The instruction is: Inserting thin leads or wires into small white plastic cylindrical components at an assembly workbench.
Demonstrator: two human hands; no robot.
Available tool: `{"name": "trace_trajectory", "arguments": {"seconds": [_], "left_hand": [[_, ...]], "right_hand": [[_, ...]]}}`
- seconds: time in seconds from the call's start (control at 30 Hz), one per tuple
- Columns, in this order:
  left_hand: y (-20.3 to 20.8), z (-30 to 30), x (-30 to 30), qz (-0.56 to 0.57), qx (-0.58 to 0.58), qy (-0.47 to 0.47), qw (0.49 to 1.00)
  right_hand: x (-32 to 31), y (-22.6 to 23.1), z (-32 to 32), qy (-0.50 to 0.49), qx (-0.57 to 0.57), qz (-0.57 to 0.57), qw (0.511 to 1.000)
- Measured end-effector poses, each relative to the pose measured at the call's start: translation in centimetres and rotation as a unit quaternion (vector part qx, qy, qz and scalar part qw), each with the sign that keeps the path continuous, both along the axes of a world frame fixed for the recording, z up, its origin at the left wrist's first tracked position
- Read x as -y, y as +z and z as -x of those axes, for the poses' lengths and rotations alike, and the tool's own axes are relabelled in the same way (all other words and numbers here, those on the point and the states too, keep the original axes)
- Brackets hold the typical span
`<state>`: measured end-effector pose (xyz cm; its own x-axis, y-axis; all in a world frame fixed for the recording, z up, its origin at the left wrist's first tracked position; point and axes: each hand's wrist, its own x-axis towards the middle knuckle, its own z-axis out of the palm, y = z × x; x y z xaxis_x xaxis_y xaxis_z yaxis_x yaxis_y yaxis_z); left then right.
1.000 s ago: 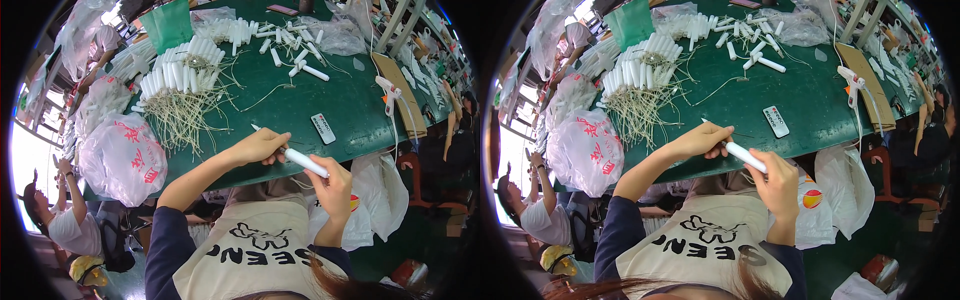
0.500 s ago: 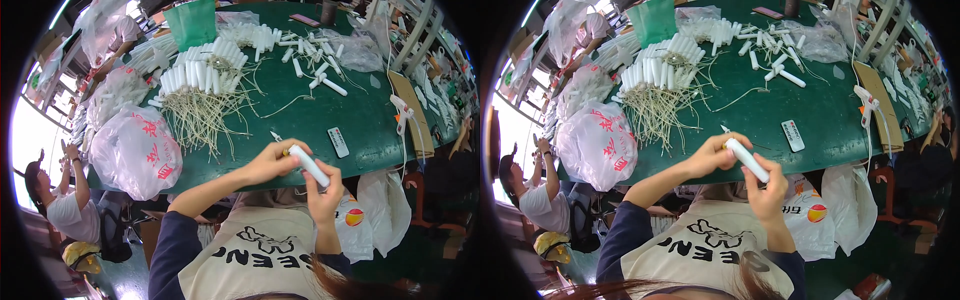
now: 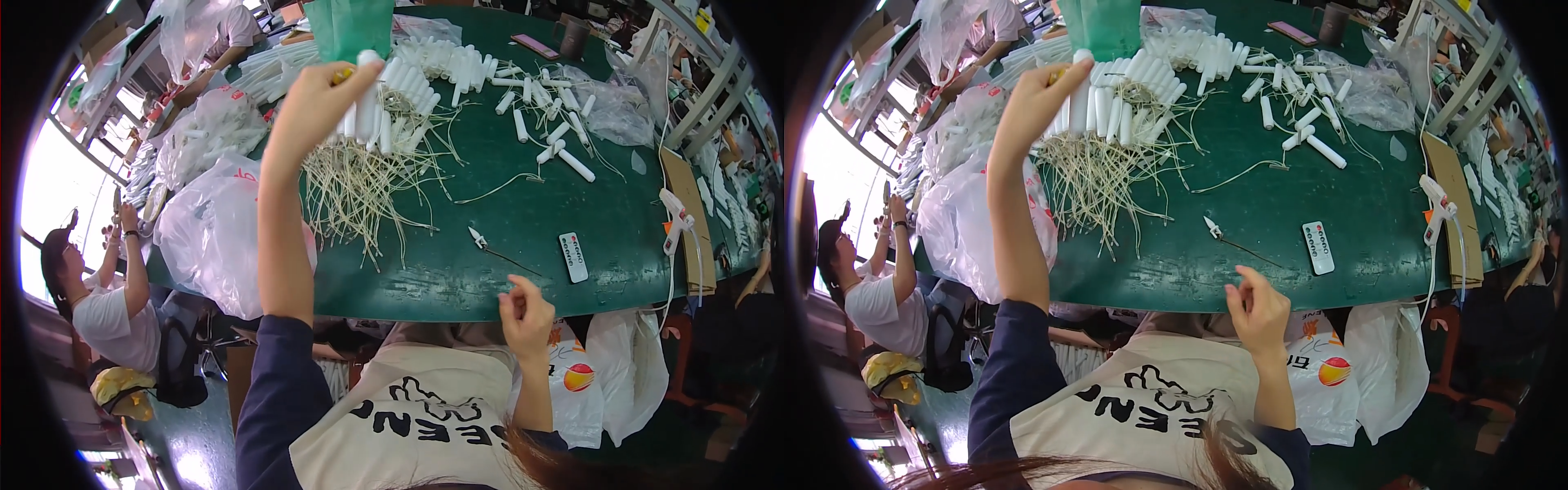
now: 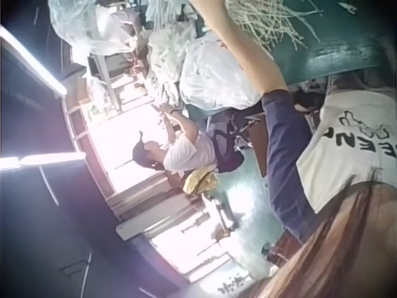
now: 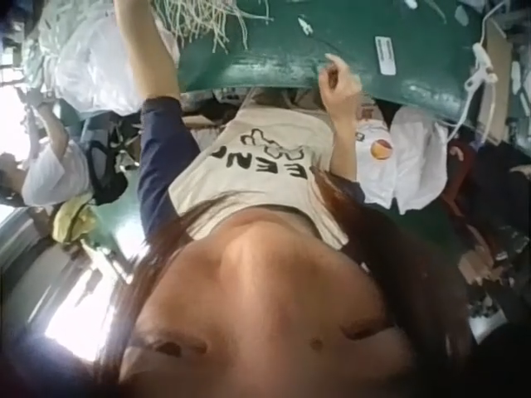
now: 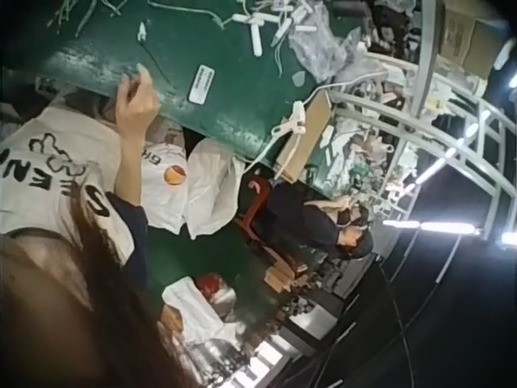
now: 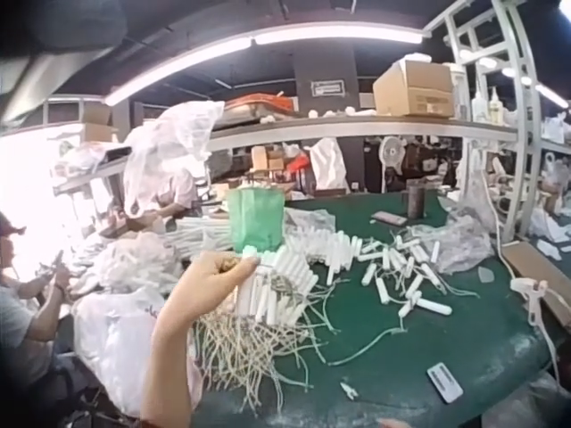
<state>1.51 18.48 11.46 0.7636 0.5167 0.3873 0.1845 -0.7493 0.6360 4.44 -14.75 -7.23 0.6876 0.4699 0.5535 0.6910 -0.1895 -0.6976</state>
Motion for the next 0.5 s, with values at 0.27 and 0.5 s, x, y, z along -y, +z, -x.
{"name": "trace_trajectory", "arguments": {"seconds": [0.27, 0.5], "left_hand": [[-3.0, -9.5, -12.6, -0.184, -0.164, 0.200, 0.948], [-6.7, -14.8, -14.8, -0.162, -0.164, 0.202, 0.952]], "right_hand": [[-0.9, -2.4, -1.0, 0.013, 0.099, 0.012, 0.995], [-0.7, -1.9, -1.3, 0.004, 0.069, 0.036, 0.997]]}}
